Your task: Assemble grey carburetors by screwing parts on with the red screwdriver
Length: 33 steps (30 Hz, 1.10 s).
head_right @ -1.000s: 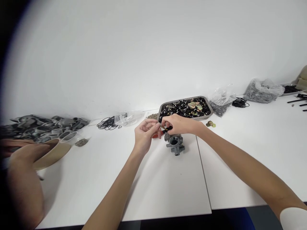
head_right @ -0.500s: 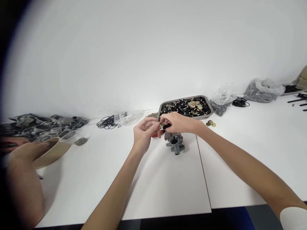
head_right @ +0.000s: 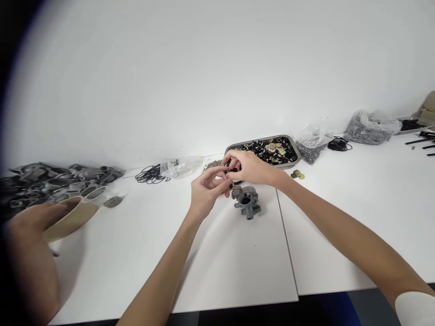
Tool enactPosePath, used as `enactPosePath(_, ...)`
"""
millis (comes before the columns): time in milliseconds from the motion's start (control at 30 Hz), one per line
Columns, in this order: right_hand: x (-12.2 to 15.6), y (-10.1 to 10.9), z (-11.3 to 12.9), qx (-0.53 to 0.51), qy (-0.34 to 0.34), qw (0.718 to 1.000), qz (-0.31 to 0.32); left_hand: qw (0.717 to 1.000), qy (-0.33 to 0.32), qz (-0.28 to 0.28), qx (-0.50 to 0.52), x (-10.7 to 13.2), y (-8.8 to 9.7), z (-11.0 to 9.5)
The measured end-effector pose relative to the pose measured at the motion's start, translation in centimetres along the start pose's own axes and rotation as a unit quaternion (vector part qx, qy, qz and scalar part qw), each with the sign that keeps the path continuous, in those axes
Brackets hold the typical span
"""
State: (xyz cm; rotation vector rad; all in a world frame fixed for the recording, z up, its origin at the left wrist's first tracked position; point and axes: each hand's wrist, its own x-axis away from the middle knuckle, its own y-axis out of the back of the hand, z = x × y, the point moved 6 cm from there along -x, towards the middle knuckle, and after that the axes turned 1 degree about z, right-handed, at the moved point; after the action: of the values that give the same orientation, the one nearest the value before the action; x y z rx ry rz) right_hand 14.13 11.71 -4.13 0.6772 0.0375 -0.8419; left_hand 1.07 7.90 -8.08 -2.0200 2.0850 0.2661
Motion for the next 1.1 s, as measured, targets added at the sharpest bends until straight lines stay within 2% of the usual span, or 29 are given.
enactPosePath(167, 0.0, -0.3, 0.2, -0.091, -0.023, 0.995, 0.016, 1.0, 0.004, -0.019, -0.01, 0.0, 0.3, 0.0)
enactPosePath(267, -0.2, -0.5, 0.1, -0.103, -0.028, 0.994, 0.007, 0.999, -0.001, -0.051, -0.016, -0.1, 0.7, -0.3)
enactPosePath(400, -0.4, -1.2, -2.1, -0.112, -0.051, 0.992, -0.026, 0.993, 0.012, -0.118, -0.01, 0.3, 1.7, -1.0)
enactPosePath(533, -0.3, -3.6, -5.1, -0.178, -0.092, 0.979, 0.048, 0.974, 0.031, -0.222, -0.012, 2.7, 3.2, -1.2)
enactPosePath(633, 0.1, -5.2, -6.1, -0.176, -0.109, 0.973, 0.099, 0.961, 0.071, -0.265, -0.026, 4.9, 3.6, 0.1)
enactPosePath(800, 0.8, -5.9, -6.5, -0.169, -0.129, 0.97, 0.114, 0.955, 0.126, -0.266, -0.044, 6.2, 2.9, 2.5)
enactPosePath(967, 0.8, -5.8, -6.7, -0.173, -0.132, 0.97, 0.106, 0.959, 0.138, -0.244, -0.042, 5.7, 1.8, 3.0)
enactPosePath(1100, 0.7, -6.0, -7.1, -0.179, -0.138, 0.968, 0.107, 0.958, 0.143, -0.247, -0.034, 5.9, 1.6, 3.1)
